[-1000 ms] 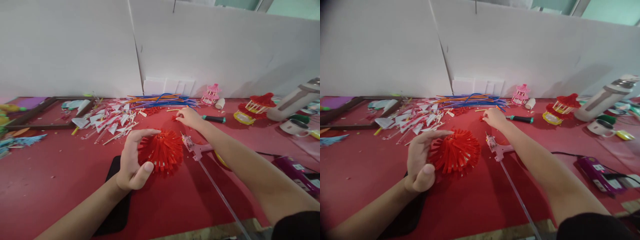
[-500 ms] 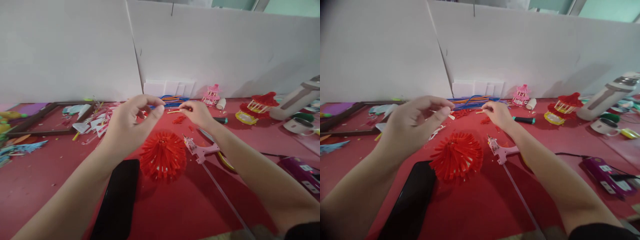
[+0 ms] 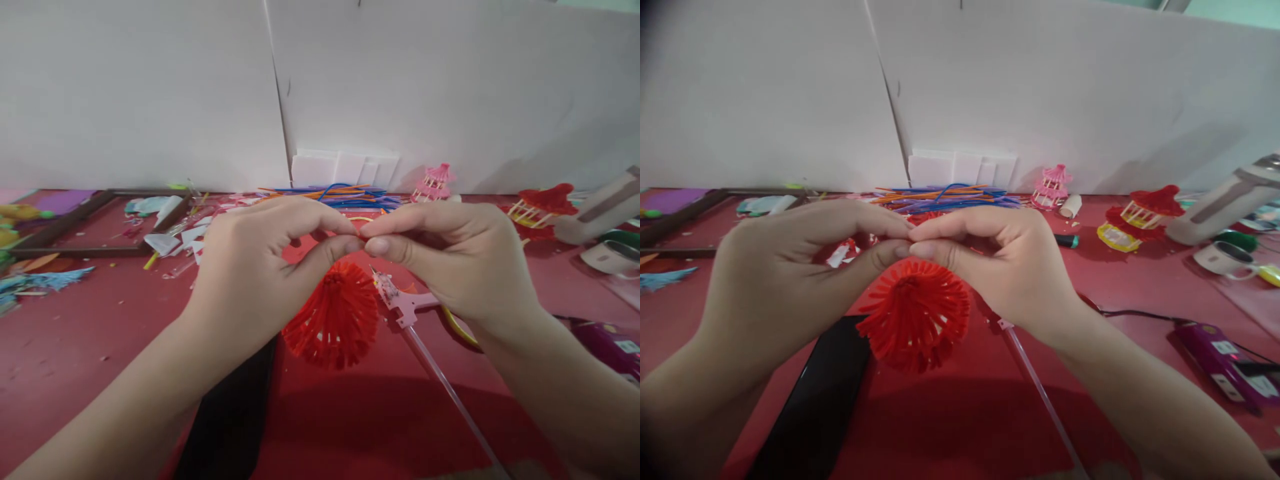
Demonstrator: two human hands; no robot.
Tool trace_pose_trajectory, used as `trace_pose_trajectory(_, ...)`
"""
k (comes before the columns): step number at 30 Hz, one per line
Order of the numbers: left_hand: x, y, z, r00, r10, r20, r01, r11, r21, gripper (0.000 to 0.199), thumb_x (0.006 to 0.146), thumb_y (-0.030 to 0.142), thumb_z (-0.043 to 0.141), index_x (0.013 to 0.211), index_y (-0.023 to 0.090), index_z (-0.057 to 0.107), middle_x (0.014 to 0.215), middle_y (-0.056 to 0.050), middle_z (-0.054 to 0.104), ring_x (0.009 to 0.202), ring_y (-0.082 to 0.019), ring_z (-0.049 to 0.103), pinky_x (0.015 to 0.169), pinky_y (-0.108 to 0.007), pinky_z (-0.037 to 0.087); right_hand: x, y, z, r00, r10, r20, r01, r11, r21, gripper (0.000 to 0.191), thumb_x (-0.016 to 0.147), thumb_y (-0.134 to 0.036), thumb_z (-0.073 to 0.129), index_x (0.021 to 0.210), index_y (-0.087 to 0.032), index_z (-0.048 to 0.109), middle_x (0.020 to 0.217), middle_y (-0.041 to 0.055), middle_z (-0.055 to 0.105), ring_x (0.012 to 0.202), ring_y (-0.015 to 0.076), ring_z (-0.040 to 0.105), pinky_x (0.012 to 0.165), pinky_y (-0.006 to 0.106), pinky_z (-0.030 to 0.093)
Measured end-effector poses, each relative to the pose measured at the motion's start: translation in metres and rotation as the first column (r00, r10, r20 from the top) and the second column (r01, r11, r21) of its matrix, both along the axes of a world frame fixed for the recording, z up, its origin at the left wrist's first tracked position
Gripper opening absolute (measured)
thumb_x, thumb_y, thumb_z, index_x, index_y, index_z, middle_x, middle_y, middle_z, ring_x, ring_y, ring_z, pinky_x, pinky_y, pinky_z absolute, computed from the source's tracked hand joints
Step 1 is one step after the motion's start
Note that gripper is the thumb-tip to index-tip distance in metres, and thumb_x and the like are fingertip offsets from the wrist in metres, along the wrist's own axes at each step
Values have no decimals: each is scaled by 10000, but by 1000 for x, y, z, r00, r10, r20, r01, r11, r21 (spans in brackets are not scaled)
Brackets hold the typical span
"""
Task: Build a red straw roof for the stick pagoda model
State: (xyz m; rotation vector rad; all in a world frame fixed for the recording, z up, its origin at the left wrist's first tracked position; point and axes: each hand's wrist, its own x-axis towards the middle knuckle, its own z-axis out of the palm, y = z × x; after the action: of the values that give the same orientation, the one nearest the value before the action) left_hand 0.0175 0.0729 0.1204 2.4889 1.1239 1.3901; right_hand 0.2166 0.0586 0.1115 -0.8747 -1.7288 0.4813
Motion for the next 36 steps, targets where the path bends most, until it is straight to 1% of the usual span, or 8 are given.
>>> trace_pose_trajectory(5,0,-1,0,999,-50,8,50,999,22,77,928,293,707,941,334,770,898,48,775,805,-235,729,720,-402,560,1,-4,-6,1000,-25,10,25,1000,0,205,894,-138,740,1025,-288,789,988,-36,814,876,180,795,808,354,705)
trace_pose_trajectory(10,-1,0,6,980,-197,32,197,980,-23,94,909,275,738,864,342,785,862,70,791,787,-220,749,755,-386,595,6,-10,-11,992,-109,61,102,989,109,159,905,-130,723,923,-277,779,876,-23,802,757,156,768,713,307,680)
trace_pose_trajectory(15,-7,10,9,891,-428,148,453,844,-286,48,807,314,846,804,336,804,767,50,782,681,-206,735,641,-354,607,15,-13,-16,990,103,100,-119,978,170,146,901,-113,713,897,-255,748,846,-12,772,841,176,738,810,377,635)
trace_pose_trajectory(20,-9,15,6,847,-505,163,522,737,-430,78,875,227,750,856,273,809,885,13,800,824,-179,726,750,-310,574,19,-15,-18,959,280,34,-281,933,224,136,815,-38,774,876,-158,749,813,28,774,780,175,730,822,397,614)
trace_pose_trajectory(27,-10,19,2,837,-544,-49,495,794,-353,186,931,167,657,850,287,774,882,62,806,877,-152,728,949,-327,522,18,-21,-36,973,216,82,-230,935,268,182,803,-6,770,882,-163,725,798,17,772,763,158,723,795,376,620)
trace_pose_trajectory(31,-8,14,-10,912,-407,50,404,871,-278,87,941,271,693,995,284,760,1011,37,797,964,-153,724,957,-299,539,24,-28,-50,978,-1,207,-85,910,406,306,860,55,615,1059,-154,716,968,65,787,950,191,715,838,394,620)
trace_pose_trajectory(34,-10,5,-30,930,-321,178,363,882,-302,319,1009,336,579,1318,258,611,1287,-42,721,1184,-191,687,1037,-322,539,27,-34,-55,951,-62,303,-88,885,457,268,862,52,591,1036,-117,705,966,91,778,946,195,706,827,382,622)
trace_pose_trajectory(36,-13,-2,-43,931,-304,202,356,878,-320,382,1026,373,538,1389,252,531,1358,-76,685,1283,-231,647,1090,-366,524,26,-38,-57,933,-96,348,-84,880,467,230,863,45,588,990,-109,701,917,90,768,899,189,695,814,371,618)
